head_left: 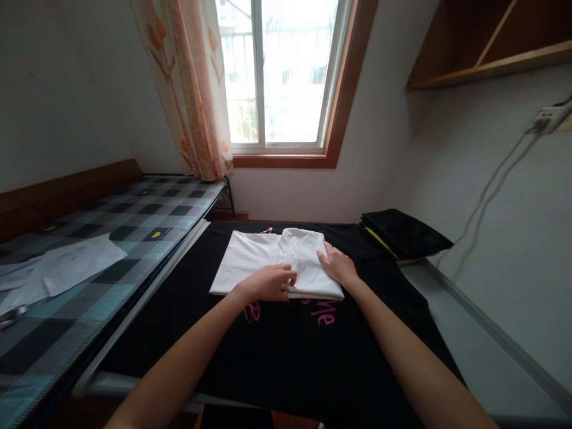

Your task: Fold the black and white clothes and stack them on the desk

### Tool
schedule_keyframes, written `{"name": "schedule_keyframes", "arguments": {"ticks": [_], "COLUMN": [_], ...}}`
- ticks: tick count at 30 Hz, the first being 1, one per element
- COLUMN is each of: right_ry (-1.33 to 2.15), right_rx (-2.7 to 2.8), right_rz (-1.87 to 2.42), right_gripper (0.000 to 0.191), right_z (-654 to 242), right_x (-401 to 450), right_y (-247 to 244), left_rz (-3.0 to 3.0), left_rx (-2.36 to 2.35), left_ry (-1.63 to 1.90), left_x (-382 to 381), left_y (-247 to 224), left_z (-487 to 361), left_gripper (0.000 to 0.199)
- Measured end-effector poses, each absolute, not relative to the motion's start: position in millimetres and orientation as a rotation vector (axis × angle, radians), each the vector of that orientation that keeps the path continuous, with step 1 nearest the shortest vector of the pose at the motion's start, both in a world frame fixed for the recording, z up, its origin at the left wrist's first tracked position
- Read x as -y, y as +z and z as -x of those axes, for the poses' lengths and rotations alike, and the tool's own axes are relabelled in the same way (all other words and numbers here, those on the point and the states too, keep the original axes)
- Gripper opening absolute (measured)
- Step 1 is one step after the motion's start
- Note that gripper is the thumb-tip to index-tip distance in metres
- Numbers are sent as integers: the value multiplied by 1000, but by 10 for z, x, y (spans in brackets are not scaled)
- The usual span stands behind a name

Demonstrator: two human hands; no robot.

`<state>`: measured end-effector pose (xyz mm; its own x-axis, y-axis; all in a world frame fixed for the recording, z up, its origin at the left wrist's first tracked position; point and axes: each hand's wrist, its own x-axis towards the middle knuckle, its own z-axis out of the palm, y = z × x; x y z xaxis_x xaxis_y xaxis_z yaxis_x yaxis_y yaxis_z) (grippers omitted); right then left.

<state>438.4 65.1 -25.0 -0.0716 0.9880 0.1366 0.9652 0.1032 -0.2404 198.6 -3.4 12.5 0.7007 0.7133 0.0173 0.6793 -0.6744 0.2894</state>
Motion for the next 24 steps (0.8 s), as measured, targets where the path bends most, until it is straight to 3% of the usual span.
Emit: {"name": "schedule_keyframes", "arguments": {"ticks": [12,18,24], "right_ry": [155,144,143], "right_rx": [2114,2110,2105], "right_rz": [1948,1952,1961], "right_gripper": [57,57,57], "right_z": [-4383,-4385,-4384], "right_x": [-644,-639,-645], "right_y": [-225,-240,-250], "left_rz": [-2636,-2385,-2252], "left_rx": [-1077,-1749,-2026], "left_ry": [251,677,761], "left_x": [39,-155,-505], "left_y": [136,-86,-306], "left_z": [-2020,-1933,-1850], "left_gripper": [12,25,30]}}
